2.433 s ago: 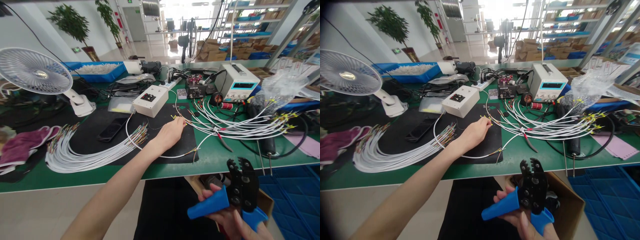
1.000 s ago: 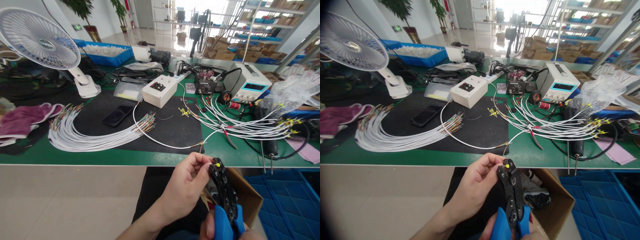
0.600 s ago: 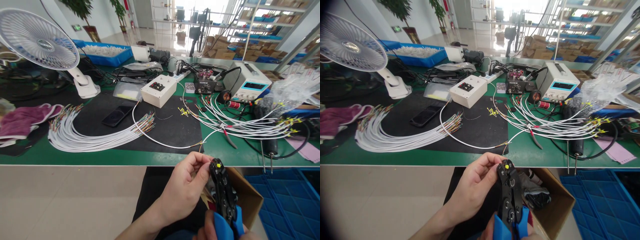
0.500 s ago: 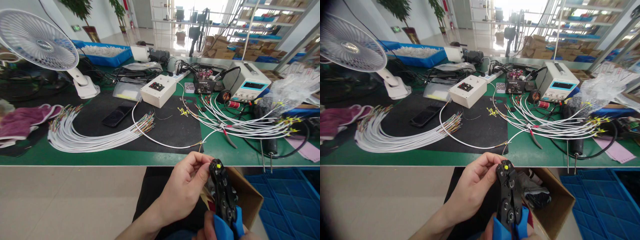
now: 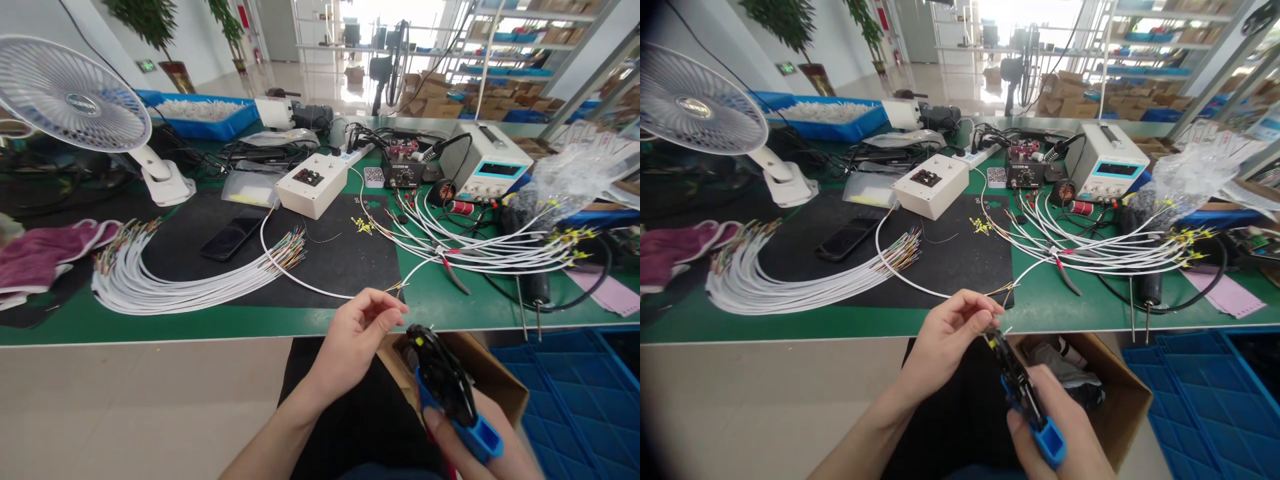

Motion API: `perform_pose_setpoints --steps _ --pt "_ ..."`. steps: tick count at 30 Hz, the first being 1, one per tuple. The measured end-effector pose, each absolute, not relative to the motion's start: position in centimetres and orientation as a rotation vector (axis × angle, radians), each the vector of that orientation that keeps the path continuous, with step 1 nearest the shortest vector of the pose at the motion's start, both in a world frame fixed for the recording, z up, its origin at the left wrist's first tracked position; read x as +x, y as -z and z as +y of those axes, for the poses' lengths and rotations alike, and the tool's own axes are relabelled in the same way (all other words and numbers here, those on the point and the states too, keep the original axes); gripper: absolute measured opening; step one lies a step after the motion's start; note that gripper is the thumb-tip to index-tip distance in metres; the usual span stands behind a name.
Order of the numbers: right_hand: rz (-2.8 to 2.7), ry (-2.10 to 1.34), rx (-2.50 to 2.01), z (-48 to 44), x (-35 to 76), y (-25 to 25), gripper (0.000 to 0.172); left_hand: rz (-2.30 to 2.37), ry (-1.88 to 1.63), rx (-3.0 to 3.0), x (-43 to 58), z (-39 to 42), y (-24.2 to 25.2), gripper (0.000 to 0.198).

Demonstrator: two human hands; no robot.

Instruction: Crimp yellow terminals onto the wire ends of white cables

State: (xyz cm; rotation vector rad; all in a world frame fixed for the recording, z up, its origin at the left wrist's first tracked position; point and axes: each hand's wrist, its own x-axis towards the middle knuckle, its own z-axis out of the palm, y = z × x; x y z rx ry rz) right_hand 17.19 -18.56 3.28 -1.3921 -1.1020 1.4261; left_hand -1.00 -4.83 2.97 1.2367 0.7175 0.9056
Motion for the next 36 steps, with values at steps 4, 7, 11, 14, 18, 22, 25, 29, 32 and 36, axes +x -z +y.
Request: perform_pose_setpoints --steps 4,7,11,14,18,22,25,29,32,36 --pt "-1.586 -0.631 -1.749 -17.4 19.0 -3.7 0.034 1.05 -0.972 1.79 -1.3 -2.8 -1.4 0.011" --pt "-1.574 -0.497 -1.803 -16.5 19.5 -3.3 0.028 1.15 -0.945 2.123 -0.5 -1.4 -0.4 0.007" --pt "-1.358 -0.6 -1.773 -15.1 19.9 -2.1 0.026 1.171 -0.865 2.236 1.2 -0.2 0.6 0.008" --pt "-1.188 -0.675 -1.75 -13.5 20.0 -1.4 0.031 1.201 -0.833 2.253 1.9 0.1 0.8 0.004" --pt "-1.143 -0.6 -1.739 -11.3 19.6 -1.5 0.031 1.187 -0.846 2.176 1.4 -0.1 0.1 0.012" --pt "-1.059 -0.512 -1.769 -9.9 18.9 -2.3 0.041 1.13 -0.869 2.038 0.3 -0.4 -0.9 0.016" --pt "-1.069 -0.536 -1.798 -9.4 18.5 -2.7 0.033 1.049 -0.866 1.918 -0.4 -0.5 -1.7 0.015" --pt "-1.16 -0.556 -1.818 -9.2 18.6 -2.7 0.024 0.867 -0.895 1.653 -0.6 -0.5 -2.4 0.011" --pt "-1.171 -0.592 -1.803 -9.2 18.8 -2.4 0.031 0.795 -0.924 1.525 -0.3 -0.6 -2.6 0.012" --pt "-1.115 -0.689 -1.766 -9.5 18.5 -2.9 0.039 0.742 -0.921 1.442 0.0 -1.1 -2.8 0.013"
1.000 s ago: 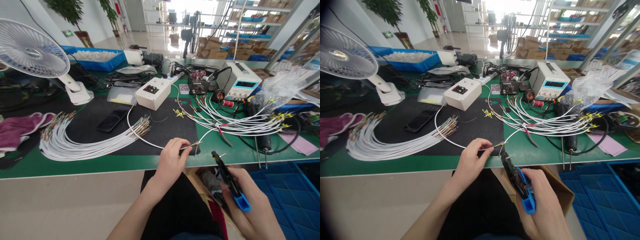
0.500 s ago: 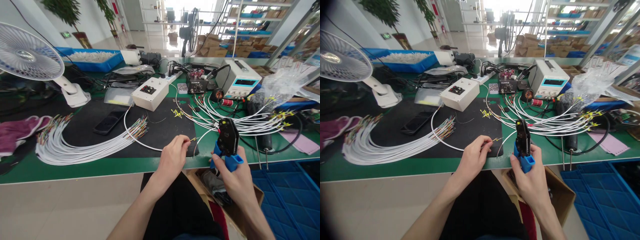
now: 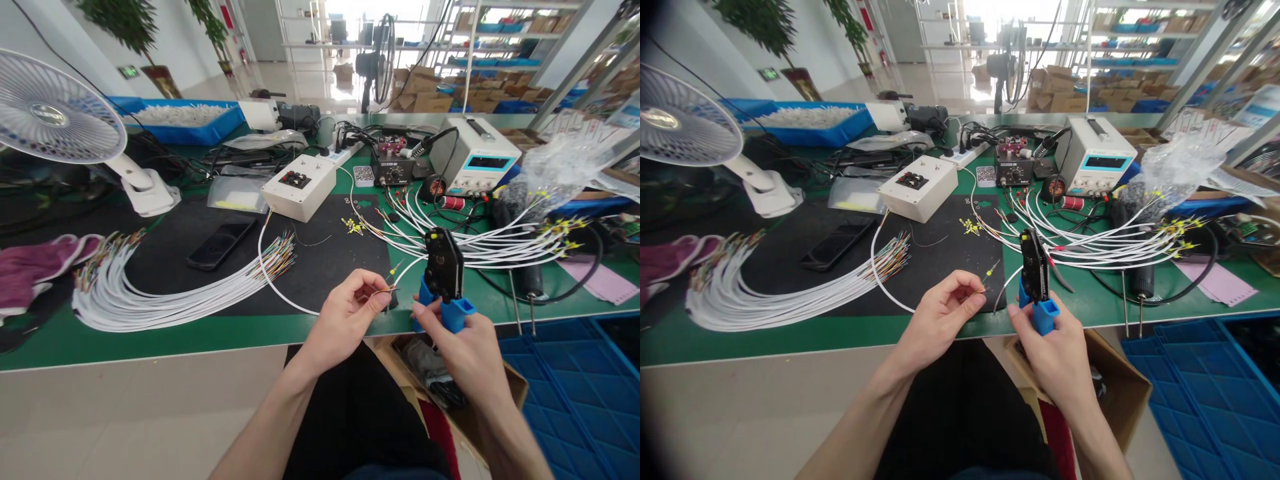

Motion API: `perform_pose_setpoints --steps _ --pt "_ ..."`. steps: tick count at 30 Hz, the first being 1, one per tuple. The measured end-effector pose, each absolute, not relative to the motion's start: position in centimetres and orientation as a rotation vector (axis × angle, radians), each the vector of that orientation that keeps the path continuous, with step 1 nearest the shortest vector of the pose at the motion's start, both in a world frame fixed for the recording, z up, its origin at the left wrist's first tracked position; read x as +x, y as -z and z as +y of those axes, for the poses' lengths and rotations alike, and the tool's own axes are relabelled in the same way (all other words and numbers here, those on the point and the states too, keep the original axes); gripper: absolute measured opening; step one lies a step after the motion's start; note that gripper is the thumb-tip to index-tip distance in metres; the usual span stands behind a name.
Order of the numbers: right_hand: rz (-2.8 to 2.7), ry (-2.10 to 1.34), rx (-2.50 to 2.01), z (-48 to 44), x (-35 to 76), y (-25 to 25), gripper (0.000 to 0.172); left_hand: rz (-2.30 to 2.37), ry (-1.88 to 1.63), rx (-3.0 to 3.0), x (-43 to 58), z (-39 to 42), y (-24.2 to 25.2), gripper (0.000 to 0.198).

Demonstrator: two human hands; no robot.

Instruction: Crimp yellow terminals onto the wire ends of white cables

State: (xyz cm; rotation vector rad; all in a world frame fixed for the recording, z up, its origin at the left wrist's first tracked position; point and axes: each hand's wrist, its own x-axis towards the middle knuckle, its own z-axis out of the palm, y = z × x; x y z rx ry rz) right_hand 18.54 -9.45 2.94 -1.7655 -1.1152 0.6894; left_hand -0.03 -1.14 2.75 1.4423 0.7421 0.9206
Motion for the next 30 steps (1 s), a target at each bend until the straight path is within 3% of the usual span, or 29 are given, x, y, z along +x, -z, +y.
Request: perform_pose_setpoints --steps 9,16,30 --pt "-1.095 -0.602 -1.639 -9.7 16.8 -5.2 0.022 0.741 -0.899 1.518 0.2 -2.3 -3.1 0.01" --pt "-1.049 -0.604 -1.643 -9.7 16.8 -4.2 0.023 0.728 -0.933 1.472 0.3 -2.5 -3.0 0.012" --pt "-1.156 -0.83 -1.55 -10.9 17.4 -1.2 0.024 0.929 -1.507 1.731 0.3 -1.5 -7.0 0.012"
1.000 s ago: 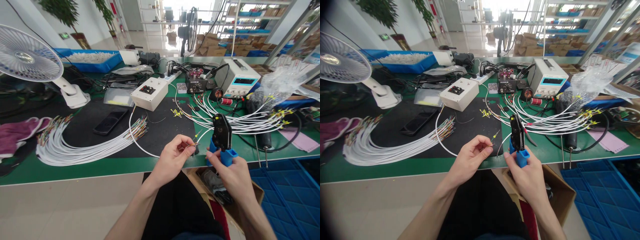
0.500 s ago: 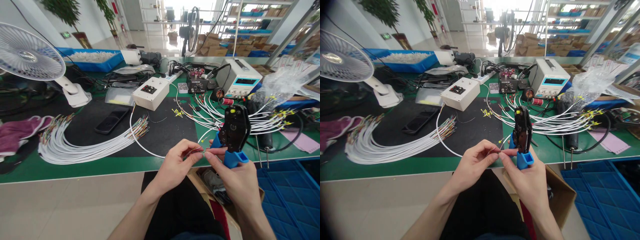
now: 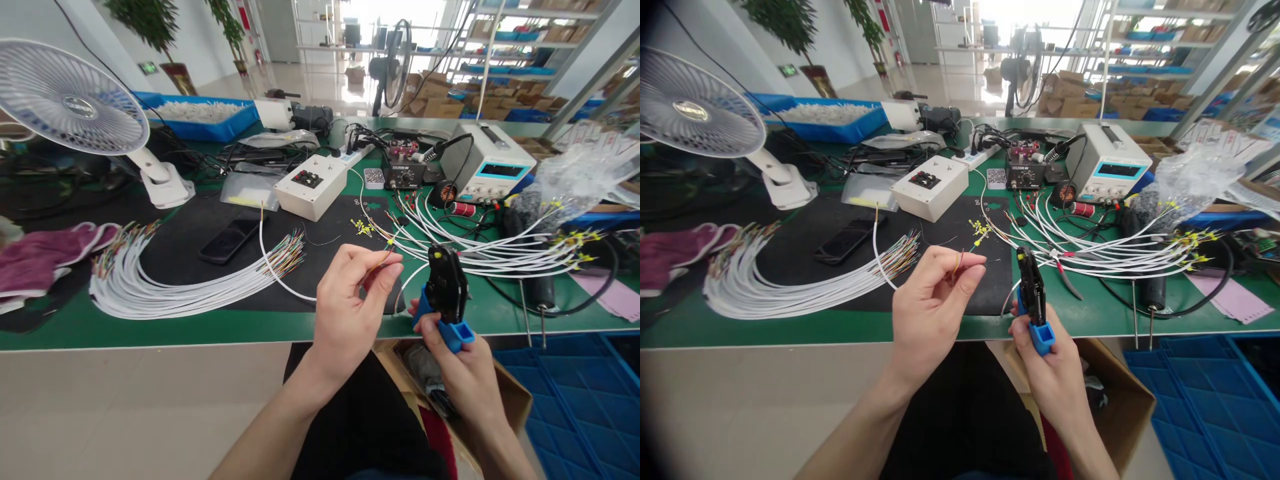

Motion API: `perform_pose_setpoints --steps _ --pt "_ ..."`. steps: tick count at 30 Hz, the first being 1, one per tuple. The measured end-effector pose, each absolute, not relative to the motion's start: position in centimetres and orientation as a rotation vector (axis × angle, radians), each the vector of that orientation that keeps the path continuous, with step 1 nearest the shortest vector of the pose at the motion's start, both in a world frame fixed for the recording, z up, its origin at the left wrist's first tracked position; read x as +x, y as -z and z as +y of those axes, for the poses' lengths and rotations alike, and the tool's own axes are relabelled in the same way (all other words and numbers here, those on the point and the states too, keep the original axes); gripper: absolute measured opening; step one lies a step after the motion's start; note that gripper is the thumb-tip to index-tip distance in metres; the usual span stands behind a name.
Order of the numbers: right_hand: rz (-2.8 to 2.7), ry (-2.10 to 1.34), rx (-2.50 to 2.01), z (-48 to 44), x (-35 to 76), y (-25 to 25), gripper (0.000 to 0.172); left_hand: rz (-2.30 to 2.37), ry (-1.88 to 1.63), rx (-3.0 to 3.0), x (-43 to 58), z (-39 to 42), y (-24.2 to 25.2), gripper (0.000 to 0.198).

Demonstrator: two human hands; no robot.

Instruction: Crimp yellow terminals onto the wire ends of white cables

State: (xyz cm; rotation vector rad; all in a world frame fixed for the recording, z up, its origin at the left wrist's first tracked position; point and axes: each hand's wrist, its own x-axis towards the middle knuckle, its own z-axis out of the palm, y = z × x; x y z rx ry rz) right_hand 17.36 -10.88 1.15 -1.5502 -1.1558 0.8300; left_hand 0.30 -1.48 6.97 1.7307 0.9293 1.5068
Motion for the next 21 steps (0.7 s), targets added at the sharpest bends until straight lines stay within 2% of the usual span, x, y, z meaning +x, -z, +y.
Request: perform_pose_setpoints --steps 8,21 --pt "-1.219 -0.742 -1.56 -10.4 16.9 -1.3 0.019 0.961 -1.515 1.792 1.0 -1.5 -7.0 0.01" --pt "-1.278 -0.663 -1.511 -10.0 16.2 -2.4 0.02 0.975 -1.522 1.771 1.0 -1.6 -7.0 0.008"
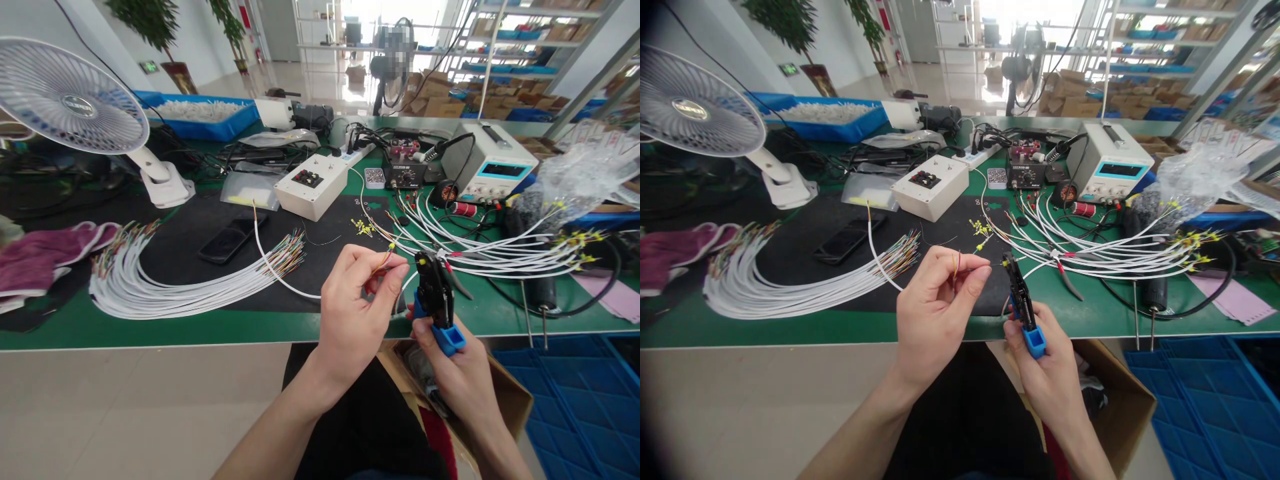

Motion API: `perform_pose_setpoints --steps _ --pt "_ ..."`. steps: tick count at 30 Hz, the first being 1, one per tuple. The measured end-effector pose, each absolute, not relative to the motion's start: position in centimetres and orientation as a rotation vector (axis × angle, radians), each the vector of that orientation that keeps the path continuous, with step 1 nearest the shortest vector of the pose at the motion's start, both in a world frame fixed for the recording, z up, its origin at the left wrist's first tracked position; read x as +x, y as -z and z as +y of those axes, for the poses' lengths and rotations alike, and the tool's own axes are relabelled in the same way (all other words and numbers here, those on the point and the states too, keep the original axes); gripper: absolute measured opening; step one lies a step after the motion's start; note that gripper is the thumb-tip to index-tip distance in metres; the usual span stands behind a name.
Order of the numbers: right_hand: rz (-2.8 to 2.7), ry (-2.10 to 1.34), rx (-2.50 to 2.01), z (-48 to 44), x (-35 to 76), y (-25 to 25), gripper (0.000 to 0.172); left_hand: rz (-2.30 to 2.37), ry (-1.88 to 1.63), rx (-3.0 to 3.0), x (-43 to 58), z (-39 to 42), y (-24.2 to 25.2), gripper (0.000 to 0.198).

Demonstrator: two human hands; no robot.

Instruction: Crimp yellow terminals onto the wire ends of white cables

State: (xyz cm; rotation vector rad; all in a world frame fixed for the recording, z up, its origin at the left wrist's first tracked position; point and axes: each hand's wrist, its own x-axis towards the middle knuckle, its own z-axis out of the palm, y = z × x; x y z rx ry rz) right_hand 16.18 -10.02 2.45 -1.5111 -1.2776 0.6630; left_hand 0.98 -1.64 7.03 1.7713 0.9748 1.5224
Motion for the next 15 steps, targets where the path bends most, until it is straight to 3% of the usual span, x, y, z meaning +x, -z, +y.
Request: perform_pose_setpoints --steps 15 --pt "-1.358 -0.657 -1.476 -9.98 16.05 -2.34 0.015 0.972 -1.524 1.727 0.9 -1.98 -6.91 0.007"
